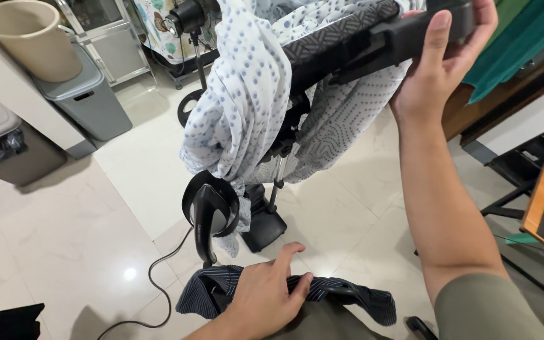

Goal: The person steams a dark striped shirt using a handheld garment steamer. They adjust the shirt on a hanger, move the steamer around the fabric to remove wrinkles, and smooth the material with their hands. The task is performed in a room with a desk and shoe rack visible in the background.

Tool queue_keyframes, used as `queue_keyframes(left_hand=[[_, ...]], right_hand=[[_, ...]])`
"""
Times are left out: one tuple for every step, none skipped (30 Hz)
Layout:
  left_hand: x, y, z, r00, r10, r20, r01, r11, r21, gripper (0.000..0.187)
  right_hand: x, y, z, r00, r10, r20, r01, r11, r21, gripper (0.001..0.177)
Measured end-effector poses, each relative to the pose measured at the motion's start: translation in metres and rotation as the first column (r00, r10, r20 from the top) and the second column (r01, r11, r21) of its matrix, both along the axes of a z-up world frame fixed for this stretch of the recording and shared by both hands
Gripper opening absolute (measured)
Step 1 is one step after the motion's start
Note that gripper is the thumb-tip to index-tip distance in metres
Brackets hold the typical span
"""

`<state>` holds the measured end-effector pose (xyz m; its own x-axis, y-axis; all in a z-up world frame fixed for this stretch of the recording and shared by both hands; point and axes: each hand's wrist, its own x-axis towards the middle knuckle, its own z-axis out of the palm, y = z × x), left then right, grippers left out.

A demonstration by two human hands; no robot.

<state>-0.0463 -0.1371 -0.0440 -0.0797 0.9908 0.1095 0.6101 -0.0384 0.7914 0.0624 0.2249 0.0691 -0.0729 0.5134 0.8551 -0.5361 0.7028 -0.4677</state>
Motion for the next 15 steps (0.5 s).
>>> queue_keyframes(left_hand=[[-0.001, 0.000, 0.002, 1.000, -0.012, -0.016, 0.012, 1.000, -0.028, 0.049], [-0.003, 0.001, 0.003, 0.999, -0.026, -0.033, 0.024, 0.998, -0.055, 0.047], [-0.003, 0.002, 0.004, 0.999, -0.041, -0.034, 0.041, 0.999, 0.000, 0.046], [-0.003, 0.002, 0.004, 0.998, -0.055, -0.036, 0.057, 0.997, 0.055, 0.044], [-0.003, 0.002, 0.004, 0.997, -0.069, -0.039, 0.073, 0.991, 0.110, 0.043], [-0.003, 0.003, 0.004, 0.996, -0.074, -0.041, 0.077, 0.993, 0.084, 0.042], [-0.004, 0.004, 0.003, 0.996, -0.078, -0.043, 0.081, 0.995, 0.058, 0.041], [-0.005, 0.004, 0.002, 0.996, -0.082, -0.044, 0.083, 0.996, 0.032, 0.039], [-0.006, 0.004, 0.002, 0.996, -0.076, -0.047, 0.078, 0.996, 0.037, 0.039], [-0.006, 0.005, 0.001, 0.997, -0.068, -0.049, 0.070, 0.997, 0.042, 0.039], [-0.006, 0.005, 0.000, 0.997, -0.060, -0.051, 0.062, 0.997, 0.046, 0.039], [-0.006, 0.005, 0.000, 0.997, -0.055, -0.051, 0.057, 0.997, 0.043, 0.038], [-0.006, 0.005, 0.000, 0.997, -0.050, -0.052, 0.052, 0.998, 0.041, 0.038], [-0.006, 0.006, -0.001, 0.997, -0.048, -0.054, 0.050, 0.998, 0.041, 0.038], [-0.006, 0.007, -0.002, 0.997, -0.051, -0.049, 0.052, 0.998, 0.021, 0.038]], right_hand=[[-0.003, 0.001, 0.000, 0.997, -0.077, 0.009, 0.076, 0.995, 0.070, 0.048], [-0.006, 0.001, 0.001, 0.988, -0.157, 0.005, 0.154, 0.978, 0.140, 0.045], [-0.011, 0.002, 0.001, 0.968, -0.252, -0.007, 0.247, 0.943, 0.224, 0.042], [-0.014, 0.003, 0.002, 0.949, -0.314, -0.035, 0.312, 0.910, 0.274, 0.041], [-0.017, 0.005, 0.003, 0.924, -0.375, -0.069, 0.377, 0.869, 0.319, 0.040], [-0.021, 0.006, 0.003, 0.907, -0.406, -0.114, 0.420, 0.845, 0.330, 0.041], [-0.024, 0.010, 0.006, 0.882, -0.443, -0.158, 0.470, 0.811, 0.349, 0.041], [-0.027, 0.012, 0.008, 0.855, -0.478, -0.202, 0.518, 0.774, 0.363, 0.041], [-0.031, 0.017, 0.013, 0.820, -0.517, -0.245, 0.572, 0.725, 0.383, 0.040], [-0.035, 0.022, 0.017, 0.783, -0.568, -0.253, 0.619, 0.673, 0.404, 0.041], [-0.040, 0.028, 0.021, 0.742, -0.616, -0.265, 0.664, 0.617, 0.422, 0.043], [-0.046, 0.034, 0.025, 0.693, -0.679, -0.241, 0.701, 0.557, 0.446, 0.045], [-0.048, 0.035, 0.024, 0.679, -0.703, -0.212, 0.704, 0.542, 0.460, 0.047], [-0.050, 0.037, 0.023, 0.662, -0.726, -0.185, 0.707, 0.523, 0.475, 0.050], [-0.052, 0.037, 0.021, 0.683, -0.714, -0.153, 0.684, 0.551, 0.478, 0.052]])
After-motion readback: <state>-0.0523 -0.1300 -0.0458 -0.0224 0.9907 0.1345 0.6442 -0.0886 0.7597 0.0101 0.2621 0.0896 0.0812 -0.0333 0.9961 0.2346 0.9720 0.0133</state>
